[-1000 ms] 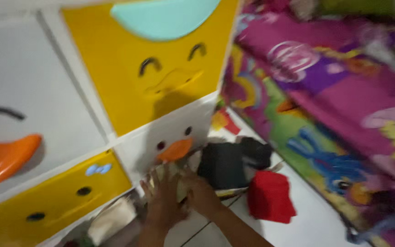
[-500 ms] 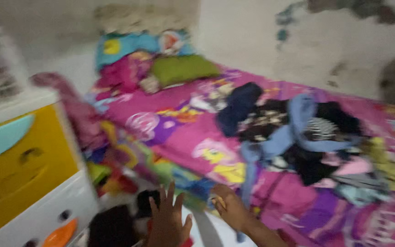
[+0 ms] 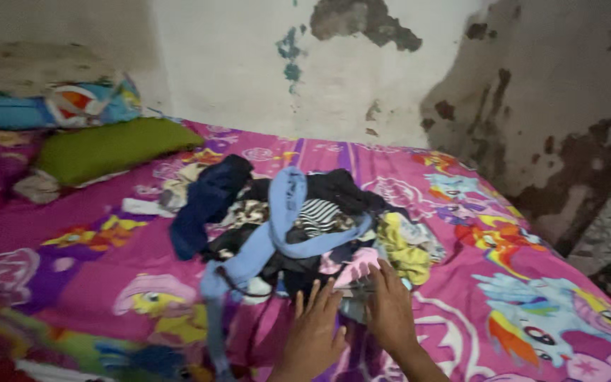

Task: The person folds various garments on the floor and places them into a multi-drawer storage unit. Items include a yellow cloth, a black t-shirt, a pink cloth, and a blue cloth. The person opens and closes several drawers to store the folded clothes.

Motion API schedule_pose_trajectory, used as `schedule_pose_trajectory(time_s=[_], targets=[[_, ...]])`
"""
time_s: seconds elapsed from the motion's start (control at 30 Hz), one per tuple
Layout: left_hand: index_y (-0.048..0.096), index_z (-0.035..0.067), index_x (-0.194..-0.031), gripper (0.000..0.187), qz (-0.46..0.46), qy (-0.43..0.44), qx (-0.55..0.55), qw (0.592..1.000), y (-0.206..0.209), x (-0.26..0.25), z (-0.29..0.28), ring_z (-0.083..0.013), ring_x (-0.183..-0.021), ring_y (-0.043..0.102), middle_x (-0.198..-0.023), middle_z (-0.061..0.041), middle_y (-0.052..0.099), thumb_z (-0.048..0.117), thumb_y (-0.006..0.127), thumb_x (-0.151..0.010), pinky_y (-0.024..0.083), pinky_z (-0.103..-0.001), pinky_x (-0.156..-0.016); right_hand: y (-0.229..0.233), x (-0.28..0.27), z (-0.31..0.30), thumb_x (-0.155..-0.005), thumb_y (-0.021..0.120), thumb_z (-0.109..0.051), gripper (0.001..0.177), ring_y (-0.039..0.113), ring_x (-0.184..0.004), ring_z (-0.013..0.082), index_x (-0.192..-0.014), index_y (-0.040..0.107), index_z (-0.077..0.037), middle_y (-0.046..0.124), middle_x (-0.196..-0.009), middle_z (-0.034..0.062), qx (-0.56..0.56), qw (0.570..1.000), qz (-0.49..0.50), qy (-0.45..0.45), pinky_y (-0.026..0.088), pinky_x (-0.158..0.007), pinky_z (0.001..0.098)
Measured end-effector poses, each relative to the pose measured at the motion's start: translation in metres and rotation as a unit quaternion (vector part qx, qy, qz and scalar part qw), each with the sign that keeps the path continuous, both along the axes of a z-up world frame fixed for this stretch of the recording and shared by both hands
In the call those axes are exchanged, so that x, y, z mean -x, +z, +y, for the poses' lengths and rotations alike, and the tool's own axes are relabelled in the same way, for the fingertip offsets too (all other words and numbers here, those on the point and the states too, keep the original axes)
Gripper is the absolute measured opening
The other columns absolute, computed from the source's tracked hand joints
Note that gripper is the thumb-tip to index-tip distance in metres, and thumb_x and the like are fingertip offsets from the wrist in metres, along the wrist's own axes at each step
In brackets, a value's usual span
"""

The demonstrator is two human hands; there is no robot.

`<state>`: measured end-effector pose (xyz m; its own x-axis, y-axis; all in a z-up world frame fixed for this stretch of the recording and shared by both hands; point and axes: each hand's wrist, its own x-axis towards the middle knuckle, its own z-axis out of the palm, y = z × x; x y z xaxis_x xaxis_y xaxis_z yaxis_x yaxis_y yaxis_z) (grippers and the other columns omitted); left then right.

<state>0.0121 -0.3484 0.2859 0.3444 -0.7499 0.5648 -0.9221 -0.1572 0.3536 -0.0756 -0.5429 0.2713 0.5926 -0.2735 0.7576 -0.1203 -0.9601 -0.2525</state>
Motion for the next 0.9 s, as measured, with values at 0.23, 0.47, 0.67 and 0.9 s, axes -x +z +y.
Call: schedule_pose_trajectory(time_s=[0.23,0.47,0.67,0.9], targets=[[0.049,-0.001,-0.142,0.058,0.09,-0.02,0.007,0.996,-0.018,0.009,-0.119,-0.0497,-0.14,0.038,-0.153,-0.028,0.041,0.031,0.06,-0.095,0.034,-0.062,-0.112,-0.048,0.004,-0.101,-0.084,0.066,-0.01,0.052,0.074,-0.12,0.0293,-0.135,0.063,-0.004,0.074,-0.13,0.0187,-0.322,0.928,0.137,0.13,0.055,-0.103,0.0376],[0.054,0.012,-0.14,0.054,0.14,0.035,-0.123,0.982,-0.041,0.002,-0.147,-0.0468,-0.146,0.028,-0.159,-0.02,0.034,0.042,0.058,-0.095,0.028,-0.066,-0.11,0.001,-0.007,-0.129,-0.075,0.068,-0.005,0.066,0.057,-0.111,0.0464,-0.138,0.052,0.0,0.057,-0.132,0.0285,-0.105,0.994,0.024,-0.026,0.051,-0.085,0.0483],[0.056,0.012,-0.14,0.051,0.14,0.004,-0.084,0.987,-0.045,-0.005,-0.14,-0.0488,-0.144,0.034,-0.156,-0.023,0.04,0.035,0.06,-0.095,0.032,-0.061,-0.112,0.03,-0.017,-0.114,-0.075,0.067,-0.007,0.044,0.062,-0.111,0.0347,-0.118,0.066,-0.014,0.066,-0.113,0.0127,-0.076,0.978,0.189,-0.051,0.053,-0.09,0.0443],[0.039,0.005,-0.153,0.061,0.18,-0.069,0.195,0.962,0.013,-0.012,-0.115,-0.0472,-0.132,0.053,-0.14,-0.029,0.054,0.011,0.06,-0.096,0.043,-0.049,-0.108,0.096,0.002,-0.059,-0.075,0.076,-0.011,0.019,0.059,-0.101,0.0284,-0.093,0.068,-0.014,0.066,-0.089,0.0056,-0.006,0.997,0.08,-0.004,0.036,-0.089,0.0499]])
